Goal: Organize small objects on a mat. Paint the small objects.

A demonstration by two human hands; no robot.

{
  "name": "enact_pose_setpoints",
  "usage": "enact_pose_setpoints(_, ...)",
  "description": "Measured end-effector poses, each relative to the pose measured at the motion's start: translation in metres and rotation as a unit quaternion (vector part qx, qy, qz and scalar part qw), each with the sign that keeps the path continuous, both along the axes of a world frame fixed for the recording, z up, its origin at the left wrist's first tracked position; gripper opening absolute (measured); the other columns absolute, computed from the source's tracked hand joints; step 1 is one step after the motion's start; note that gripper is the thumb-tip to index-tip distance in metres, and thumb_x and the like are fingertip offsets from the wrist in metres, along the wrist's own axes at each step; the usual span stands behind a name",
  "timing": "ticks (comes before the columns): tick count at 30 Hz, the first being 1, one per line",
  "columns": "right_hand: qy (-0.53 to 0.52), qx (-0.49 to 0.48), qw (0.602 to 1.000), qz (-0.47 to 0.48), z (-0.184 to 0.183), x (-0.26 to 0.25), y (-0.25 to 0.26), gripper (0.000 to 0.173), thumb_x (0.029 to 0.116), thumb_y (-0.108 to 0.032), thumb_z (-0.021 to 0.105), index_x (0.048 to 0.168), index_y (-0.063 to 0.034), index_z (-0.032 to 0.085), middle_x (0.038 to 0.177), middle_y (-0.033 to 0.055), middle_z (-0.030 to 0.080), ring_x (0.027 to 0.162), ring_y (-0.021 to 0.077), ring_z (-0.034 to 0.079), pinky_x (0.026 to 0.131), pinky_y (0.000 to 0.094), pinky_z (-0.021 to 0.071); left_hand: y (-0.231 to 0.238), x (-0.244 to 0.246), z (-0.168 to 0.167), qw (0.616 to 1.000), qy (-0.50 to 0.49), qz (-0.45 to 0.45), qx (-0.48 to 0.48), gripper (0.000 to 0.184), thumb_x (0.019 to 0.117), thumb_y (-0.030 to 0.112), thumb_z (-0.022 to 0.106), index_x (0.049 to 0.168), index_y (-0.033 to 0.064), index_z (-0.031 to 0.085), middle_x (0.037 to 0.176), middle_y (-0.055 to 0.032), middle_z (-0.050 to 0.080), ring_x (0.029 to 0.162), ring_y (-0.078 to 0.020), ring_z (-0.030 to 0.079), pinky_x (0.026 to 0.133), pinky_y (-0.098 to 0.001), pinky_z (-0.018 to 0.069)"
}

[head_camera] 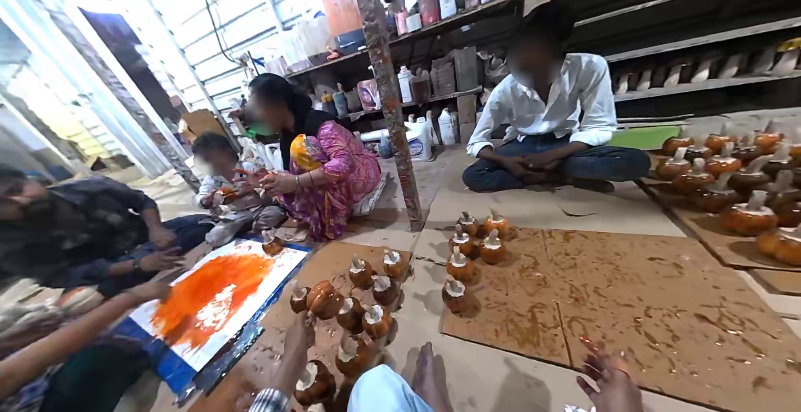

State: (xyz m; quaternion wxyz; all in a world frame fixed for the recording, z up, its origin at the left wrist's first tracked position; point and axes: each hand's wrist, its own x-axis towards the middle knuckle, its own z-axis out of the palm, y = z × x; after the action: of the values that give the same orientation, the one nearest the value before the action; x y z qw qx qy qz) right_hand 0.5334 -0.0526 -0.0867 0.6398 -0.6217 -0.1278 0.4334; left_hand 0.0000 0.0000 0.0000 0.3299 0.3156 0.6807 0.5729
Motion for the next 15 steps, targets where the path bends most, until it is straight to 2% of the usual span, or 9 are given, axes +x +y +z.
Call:
enact_pose_setpoints(1, -0.014, 0.006, 1.0, 0.011, -0.002, 0.0, -0.001, 0.057, 0.111, -0.046, 0.022, 0.124, -0.0036, 0.059, 0.097, 0.0052, 0.061, 0.083, 0.0159, 0.058, 0.073, 0.0391, 0.0479, 0.005, 0.02, 0.002, 0.997, -0.063, -0.001, -0.032, 0.039, 0.1129, 0.031, 0.031, 0.087, 0.0086, 0.05, 0.053, 0.0045, 0.036, 0.04, -0.0064, 0.031, 0.04, -0.0221, 0.0313)
enact_pose_setpoints(3, -0.055, 0.024, 0.997, 0.056, -0.004, 0.001, -0.005, 0.06, 0.111, -0.044, 0.021, 0.131, -0.0052, 0.061, 0.102, 0.0066, 0.064, 0.089, 0.0185, 0.061, 0.075, 0.0407, 0.0498, 0.003, 0.078, 0.007, 0.994, -0.096, -0.032, -0.046, 0.045, 0.113, 0.038, 0.03, 0.09, 0.0077, 0.054, 0.056, 0.0026, 0.039, 0.042, -0.0089, 0.033, 0.042, -0.025, 0.032)
enact_pose_setpoints(6, -0.142, 0.078, 0.982, 0.102, -0.002, -0.004, -0.014, 0.055, 0.1099, -0.038, 0.026, 0.129, -0.0025, 0.064, 0.104, 0.0062, 0.066, 0.089, 0.0151, 0.063, 0.075, 0.0353, 0.0524, -0.008, 0.17, 0.008, 0.986, -0.093, -0.13, -0.038, 0.045, 0.1131, 0.035, 0.033, 0.1, 0.002, 0.06, 0.063, -0.0021, 0.051, 0.047, -0.0102, 0.043, 0.045, -0.0259, 0.0386)
enact_pose_setpoints(7, -0.184, 0.113, 0.969, 0.116, -0.005, -0.004, -0.018, 0.055, 0.1072, -0.037, 0.029, 0.128, -0.0008, 0.065, 0.106, 0.0067, 0.068, 0.091, 0.0137, 0.064, 0.075, 0.0333, 0.0541, -0.01, 0.197, 0.002, 0.982, -0.086, -0.169, -0.025, 0.046, 0.113, 0.033, 0.034, 0.094, 0.002, 0.061, 0.061, -0.0012, 0.052, 0.045, -0.009, 0.043, 0.043, -0.0249, 0.0384)
enact_pose_setpoints(9, -0.261, 0.191, 0.935, 0.145, -0.005, -0.007, -0.027, 0.059, 0.1042, -0.042, 0.034, 0.125, 0.002, 0.067, 0.111, 0.0082, 0.069, 0.095, 0.0112, 0.065, 0.08, 0.0309, 0.0557, -0.012, 0.24, -0.016, 0.97, -0.056, -0.237, -0.011, 0.054, 0.1122, 0.034, 0.036, 0.075, 0.0038, 0.062, 0.056, 0.0004, 0.052, 0.044, -0.0081, 0.042, 0.044, -0.0257, 0.0374)
enact_pose_setpoints(10, -0.289, 0.224, 0.918, 0.155, -0.003, -0.009, -0.029, 0.064, 0.1043, -0.05, 0.035, 0.122, 0.0021, 0.068, 0.112, 0.0077, 0.07, 0.096, 0.0097, 0.065, 0.082, 0.0301, 0.056, -0.013, 0.254, -0.03, 0.964, -0.027, -0.266, -0.016, 0.058, 0.1116, 0.035, 0.037, 0.07, 0.0047, 0.062, 0.056, 0.0005, 0.054, 0.046, -0.0085, 0.045, 0.047, -0.0274, 0.0401)
enact_pose_setpoints(13, -0.294, 0.299, 0.889, 0.184, 0.0, -0.017, -0.029, 0.064, 0.1018, -0.062, 0.041, 0.113, -0.0039, 0.065, 0.105, 0.0024, 0.067, 0.098, 0.0102, 0.063, 0.085, 0.0312, 0.0552, -0.016, 0.277, -0.066, 0.939, 0.1, -0.323, -0.067, 0.063, 0.1106, 0.043, 0.036, 0.065, 0.005, 0.059, 0.058, -0.0011, 0.05, 0.055, -0.014, 0.048, 0.057, -0.0367, 0.0438)
enact_pose_setpoints(15, -0.279, 0.335, 0.876, 0.207, -0.004, -0.018, -0.026, 0.059, 0.1035, -0.057, 0.042, 0.114, -0.0059, 0.071, 0.108, 0.0045, 0.065, 0.103, 0.013, 0.062, 0.092, 0.0345, 0.055, -0.023, 0.282, -0.064, 0.914, 0.186, -0.346, -0.1, 0.066, 0.1106, 0.044, 0.033, 0.065, 0.0052, 0.059, 0.059, -0.0026, 0.051, 0.06, -0.0176, 0.053, 0.063, -0.042, 0.0458)
